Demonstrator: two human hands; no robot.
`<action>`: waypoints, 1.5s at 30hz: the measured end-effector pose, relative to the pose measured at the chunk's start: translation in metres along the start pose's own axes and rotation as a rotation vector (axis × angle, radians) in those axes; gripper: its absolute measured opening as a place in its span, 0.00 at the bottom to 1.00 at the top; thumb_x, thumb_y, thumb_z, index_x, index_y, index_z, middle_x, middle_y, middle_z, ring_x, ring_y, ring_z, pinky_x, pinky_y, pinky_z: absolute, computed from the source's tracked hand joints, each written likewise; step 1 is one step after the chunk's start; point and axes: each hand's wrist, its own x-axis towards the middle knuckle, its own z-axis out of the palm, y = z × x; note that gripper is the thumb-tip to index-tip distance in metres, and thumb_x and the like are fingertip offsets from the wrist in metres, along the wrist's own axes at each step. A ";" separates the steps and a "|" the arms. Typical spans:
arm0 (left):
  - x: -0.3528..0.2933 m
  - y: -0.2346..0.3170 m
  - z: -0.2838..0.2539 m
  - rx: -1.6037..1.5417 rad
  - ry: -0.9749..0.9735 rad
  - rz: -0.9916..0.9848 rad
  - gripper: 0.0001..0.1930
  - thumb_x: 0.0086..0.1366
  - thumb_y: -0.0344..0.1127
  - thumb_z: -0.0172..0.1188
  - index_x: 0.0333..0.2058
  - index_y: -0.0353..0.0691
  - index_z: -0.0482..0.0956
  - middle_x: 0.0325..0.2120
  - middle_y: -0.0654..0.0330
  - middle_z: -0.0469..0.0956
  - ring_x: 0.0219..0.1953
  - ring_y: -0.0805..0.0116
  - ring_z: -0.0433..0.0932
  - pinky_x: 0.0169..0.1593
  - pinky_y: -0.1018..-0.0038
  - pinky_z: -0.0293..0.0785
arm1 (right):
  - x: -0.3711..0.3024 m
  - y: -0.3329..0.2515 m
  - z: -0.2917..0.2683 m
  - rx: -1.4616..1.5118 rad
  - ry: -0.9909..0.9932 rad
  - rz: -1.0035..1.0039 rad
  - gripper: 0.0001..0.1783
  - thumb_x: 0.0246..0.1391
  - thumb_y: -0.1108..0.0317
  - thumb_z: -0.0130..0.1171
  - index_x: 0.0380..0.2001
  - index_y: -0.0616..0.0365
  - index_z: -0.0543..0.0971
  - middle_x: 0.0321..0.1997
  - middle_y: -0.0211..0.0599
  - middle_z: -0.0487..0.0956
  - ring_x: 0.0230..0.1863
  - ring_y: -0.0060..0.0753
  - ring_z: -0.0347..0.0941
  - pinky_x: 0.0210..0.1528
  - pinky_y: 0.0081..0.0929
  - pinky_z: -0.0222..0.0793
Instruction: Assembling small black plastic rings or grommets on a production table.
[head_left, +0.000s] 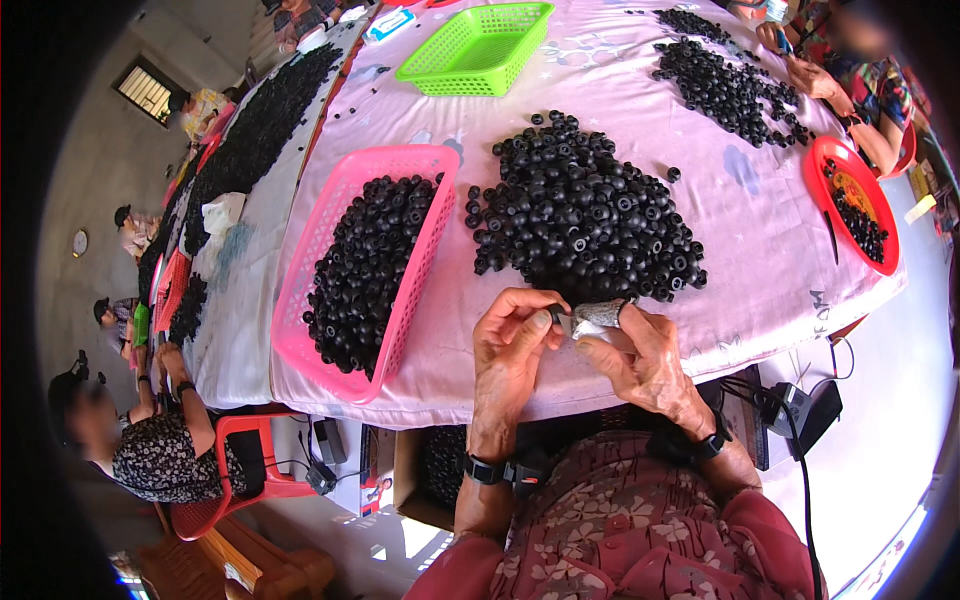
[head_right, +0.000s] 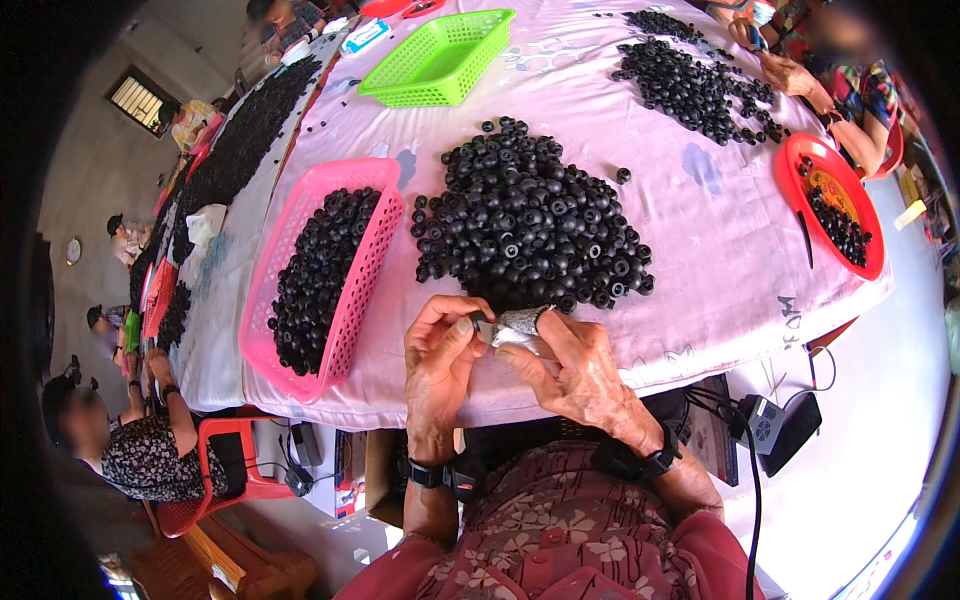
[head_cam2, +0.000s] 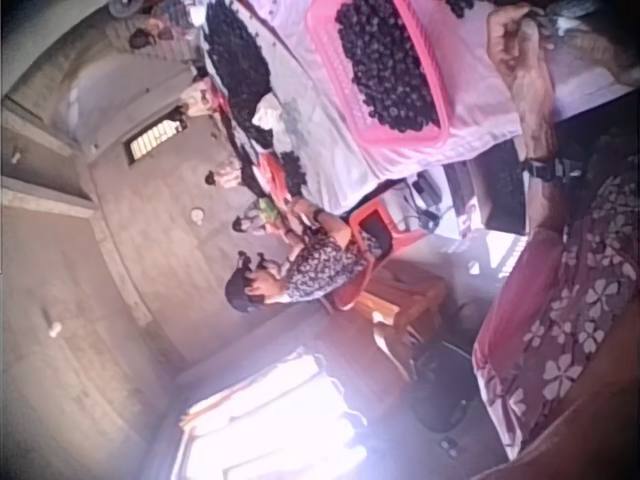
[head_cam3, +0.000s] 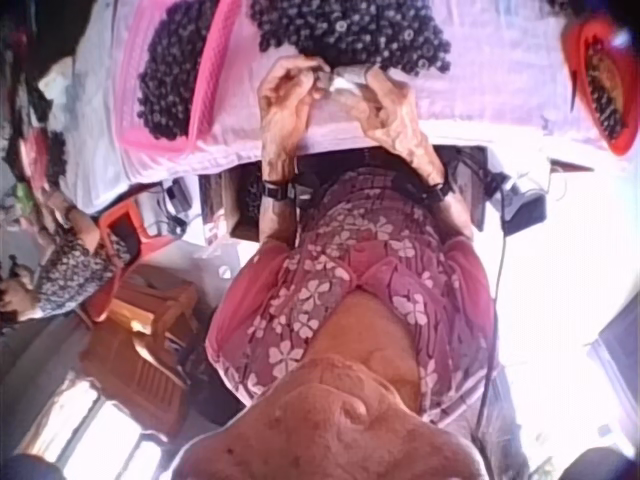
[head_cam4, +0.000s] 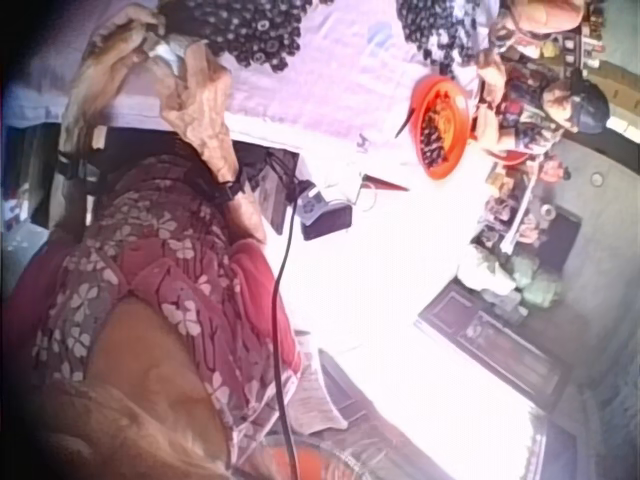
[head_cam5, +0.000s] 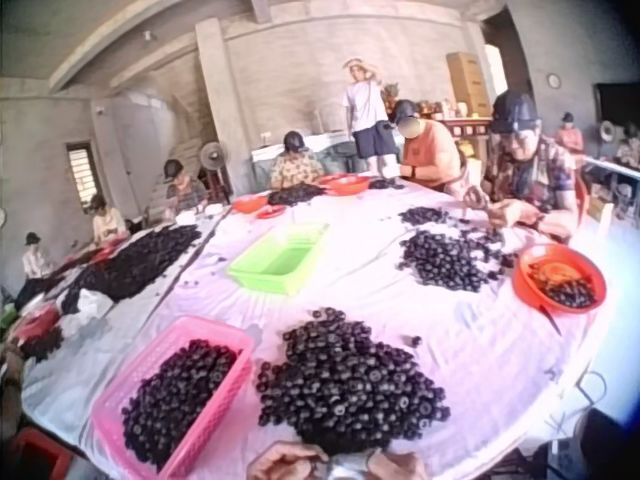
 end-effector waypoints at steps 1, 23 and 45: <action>0.000 0.000 0.000 0.017 0.006 0.015 0.06 0.66 0.25 0.57 0.41 0.33 0.76 0.39 0.53 0.79 0.33 0.74 0.76 0.38 0.78 0.72 | 0.000 0.000 0.000 -0.028 0.002 -0.005 0.15 0.53 0.67 0.66 0.39 0.64 0.75 0.29 0.49 0.80 0.29 0.50 0.79 0.28 0.36 0.73; -0.003 0.000 -0.002 -0.015 -0.024 0.059 0.10 0.63 0.23 0.58 0.43 0.33 0.79 0.39 0.54 0.79 0.34 0.71 0.76 0.37 0.79 0.71 | 0.002 -0.001 0.002 0.047 0.155 0.074 0.13 0.54 0.70 0.66 0.35 0.66 0.74 0.30 0.51 0.81 0.29 0.40 0.81 0.31 0.29 0.74; -0.002 0.001 0.006 -0.049 0.163 0.091 0.07 0.67 0.33 0.59 0.38 0.34 0.78 0.38 0.52 0.81 0.32 0.70 0.79 0.34 0.81 0.76 | 0.002 0.002 0.004 -0.022 0.181 -0.009 0.14 0.52 0.70 0.68 0.30 0.66 0.72 0.26 0.50 0.80 0.24 0.45 0.78 0.26 0.31 0.71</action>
